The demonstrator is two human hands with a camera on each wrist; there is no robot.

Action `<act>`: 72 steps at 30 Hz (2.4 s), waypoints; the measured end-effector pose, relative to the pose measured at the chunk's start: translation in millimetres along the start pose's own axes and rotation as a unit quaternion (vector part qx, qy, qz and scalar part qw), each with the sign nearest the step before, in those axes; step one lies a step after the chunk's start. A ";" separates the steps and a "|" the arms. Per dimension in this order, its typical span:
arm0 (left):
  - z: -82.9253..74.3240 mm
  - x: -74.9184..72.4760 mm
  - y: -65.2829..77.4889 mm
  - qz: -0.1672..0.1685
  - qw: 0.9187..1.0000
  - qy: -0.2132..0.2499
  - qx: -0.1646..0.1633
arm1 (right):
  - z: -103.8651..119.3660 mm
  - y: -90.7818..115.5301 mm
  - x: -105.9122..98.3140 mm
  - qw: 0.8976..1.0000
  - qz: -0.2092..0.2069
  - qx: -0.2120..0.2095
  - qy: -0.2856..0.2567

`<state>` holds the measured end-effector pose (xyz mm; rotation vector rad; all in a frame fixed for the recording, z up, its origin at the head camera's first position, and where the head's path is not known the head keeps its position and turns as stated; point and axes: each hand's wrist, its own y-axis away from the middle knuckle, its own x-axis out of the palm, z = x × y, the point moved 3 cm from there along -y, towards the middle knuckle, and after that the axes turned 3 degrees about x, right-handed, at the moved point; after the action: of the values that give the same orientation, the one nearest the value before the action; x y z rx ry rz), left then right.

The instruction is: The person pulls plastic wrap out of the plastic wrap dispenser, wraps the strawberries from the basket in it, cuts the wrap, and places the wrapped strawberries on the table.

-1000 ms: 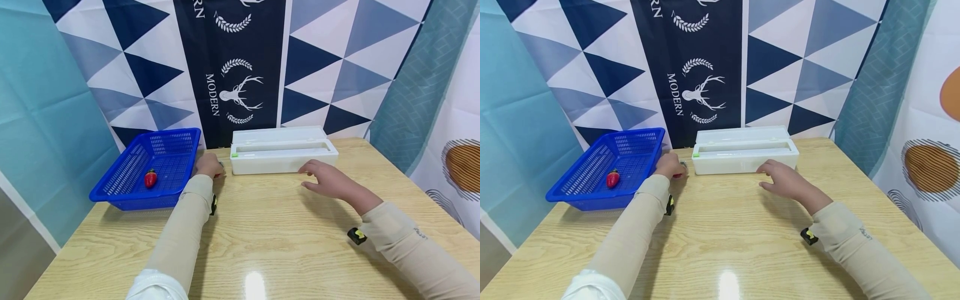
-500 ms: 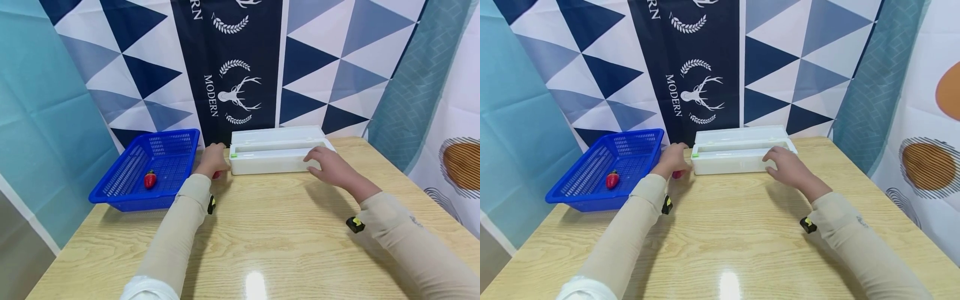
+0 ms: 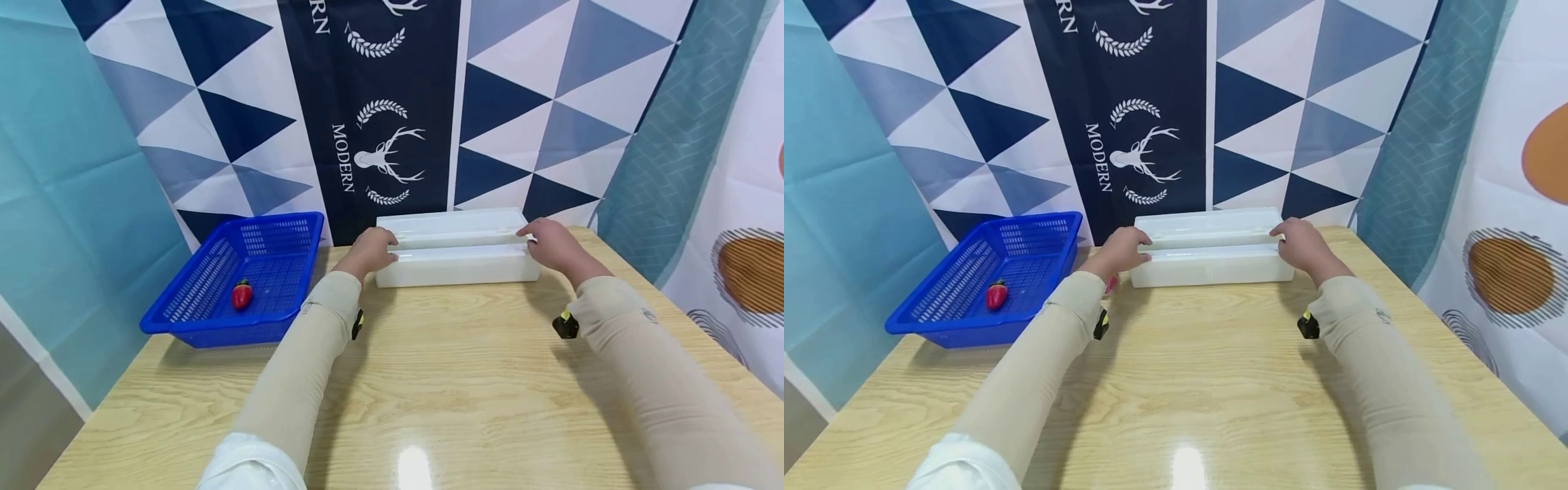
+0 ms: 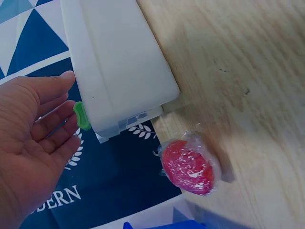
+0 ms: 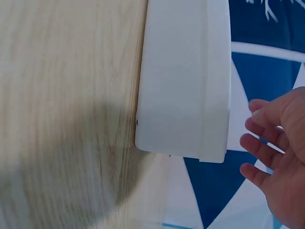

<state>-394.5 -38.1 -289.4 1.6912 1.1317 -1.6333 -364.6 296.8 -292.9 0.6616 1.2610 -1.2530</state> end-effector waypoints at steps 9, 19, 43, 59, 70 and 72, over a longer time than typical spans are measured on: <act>-5.5 3.0 -13.0 0.021 1.000 -0.007 -0.004 | 6.4 -16.3 7.6 0.996 0.058 -0.066 0.024; -11.5 2.8 -17.2 0.023 1.000 -0.010 0.005 | 11.7 -21.3 3.4 0.984 0.010 -0.087 0.153; -17.8 9.5 -38.2 0.045 0.995 -0.084 -0.023 | 6.9 -31.6 4.4 0.997 0.011 0.004 0.072; -12.0 12.8 -31.9 0.007 0.989 -0.132 -0.068 | 3.9 -24.3 14.1 0.974 -0.028 0.208 0.080; -4.5 6.6 -30.0 -0.025 0.988 -0.127 -0.084 | 8.2 -26.7 12.7 0.971 -0.083 0.225 0.010; 1.0 8.6 -29.6 -0.029 0.989 -0.118 -0.086 | 8.2 -26.7 13.7 0.974 -0.086 0.209 -0.006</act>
<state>-420.7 -22.0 -292.7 1.3290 1.1750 -1.6683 -388.9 277.9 -296.9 0.8550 1.0665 -1.6883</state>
